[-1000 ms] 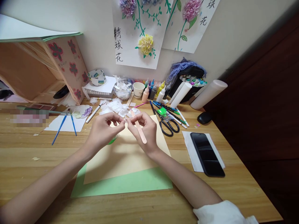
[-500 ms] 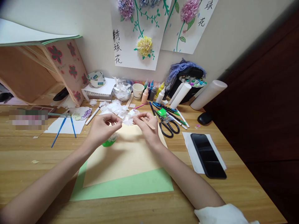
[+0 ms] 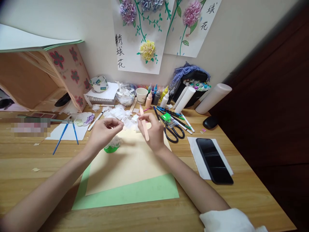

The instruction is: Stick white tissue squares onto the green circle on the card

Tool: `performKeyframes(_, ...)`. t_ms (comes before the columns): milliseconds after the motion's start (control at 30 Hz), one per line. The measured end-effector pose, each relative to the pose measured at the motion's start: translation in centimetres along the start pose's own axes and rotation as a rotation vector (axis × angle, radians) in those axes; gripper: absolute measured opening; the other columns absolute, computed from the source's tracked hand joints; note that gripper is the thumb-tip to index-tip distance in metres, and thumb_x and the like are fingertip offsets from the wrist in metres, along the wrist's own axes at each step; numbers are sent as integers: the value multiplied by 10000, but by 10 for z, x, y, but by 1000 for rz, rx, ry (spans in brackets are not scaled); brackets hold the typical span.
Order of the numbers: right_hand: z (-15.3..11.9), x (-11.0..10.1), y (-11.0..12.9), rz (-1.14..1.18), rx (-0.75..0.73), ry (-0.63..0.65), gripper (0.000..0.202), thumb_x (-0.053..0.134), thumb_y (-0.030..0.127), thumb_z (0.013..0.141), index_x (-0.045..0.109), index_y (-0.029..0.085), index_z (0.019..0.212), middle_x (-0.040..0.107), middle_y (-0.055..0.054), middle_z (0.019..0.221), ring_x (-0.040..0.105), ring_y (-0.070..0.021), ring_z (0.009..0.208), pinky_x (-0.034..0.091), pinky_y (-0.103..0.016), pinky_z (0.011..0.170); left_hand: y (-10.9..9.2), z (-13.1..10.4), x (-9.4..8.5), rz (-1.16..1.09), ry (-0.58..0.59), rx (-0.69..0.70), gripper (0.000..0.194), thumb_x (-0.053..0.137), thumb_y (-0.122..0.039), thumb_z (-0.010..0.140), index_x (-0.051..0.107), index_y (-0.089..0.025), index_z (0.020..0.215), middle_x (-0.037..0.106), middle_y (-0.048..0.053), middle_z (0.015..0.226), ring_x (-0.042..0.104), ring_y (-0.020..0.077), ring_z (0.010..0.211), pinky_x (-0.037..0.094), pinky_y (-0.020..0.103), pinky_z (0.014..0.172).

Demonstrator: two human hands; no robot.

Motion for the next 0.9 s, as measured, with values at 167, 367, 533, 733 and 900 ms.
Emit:
performKeyframes(167, -12, 17, 30, 85, -18, 134, 62, 634, 221, 788, 595, 202, 832, 695, -58, 909, 672, -205, 925, 528, -317, 819, 1, 0, 9, -113, 69, 20, 216, 647, -339, 662, 657, -125, 682, 640, 24, 646, 535, 114, 598, 392, 222, 565)
performKeyframes(367, -15, 21, 21, 148, 95, 159, 114, 671, 258, 759, 605, 185, 817, 669, -37, 816, 668, -171, 778, 533, -286, 747, -5, -3, 15, -154, 123, 55, 230, 659, -351, 693, 687, -126, 731, 679, 45, 708, 552, 122, 633, 404, 225, 583)
performKeyframes(533, -16, 20, 20, 233, 157, 166, 101, 648, 254, 780, 592, 191, 835, 685, -44, 840, 675, -183, 834, 527, -285, 755, -9, -6, 9, -77, 68, 93, 211, 664, -353, 696, 693, -146, 724, 673, 24, 677, 502, 100, 580, 375, 218, 534)
performKeyframes(733, -14, 18, 17, 333, 262, 150, 153, 684, 293, 754, 581, 187, 794, 692, -29, 789, 686, -175, 769, 529, -270, 691, -15, -9, 3, 34, -17, 175, 176, 663, -337, 690, 696, -166, 711, 660, 15, 656, 489, 104, 572, 371, 226, 521)
performKeyframes(900, -15, 20, 13, 397, 375, 162, 217, 716, 333, 721, 573, 179, 774, 708, -32, 766, 696, -178, 783, 534, -272, 716, -21, -12, 0, 106, -65, 236, 160, 647, -327, 695, 691, -173, 687, 645, 8, 631, 484, 107, 567, 382, 237, 541)
Point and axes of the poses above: each hand's wrist, its own z-axis towards the middle knuckle, its own x-axis out of the palm, y = z × x, the point moved 8 cm from there along z, towards the middle knuckle
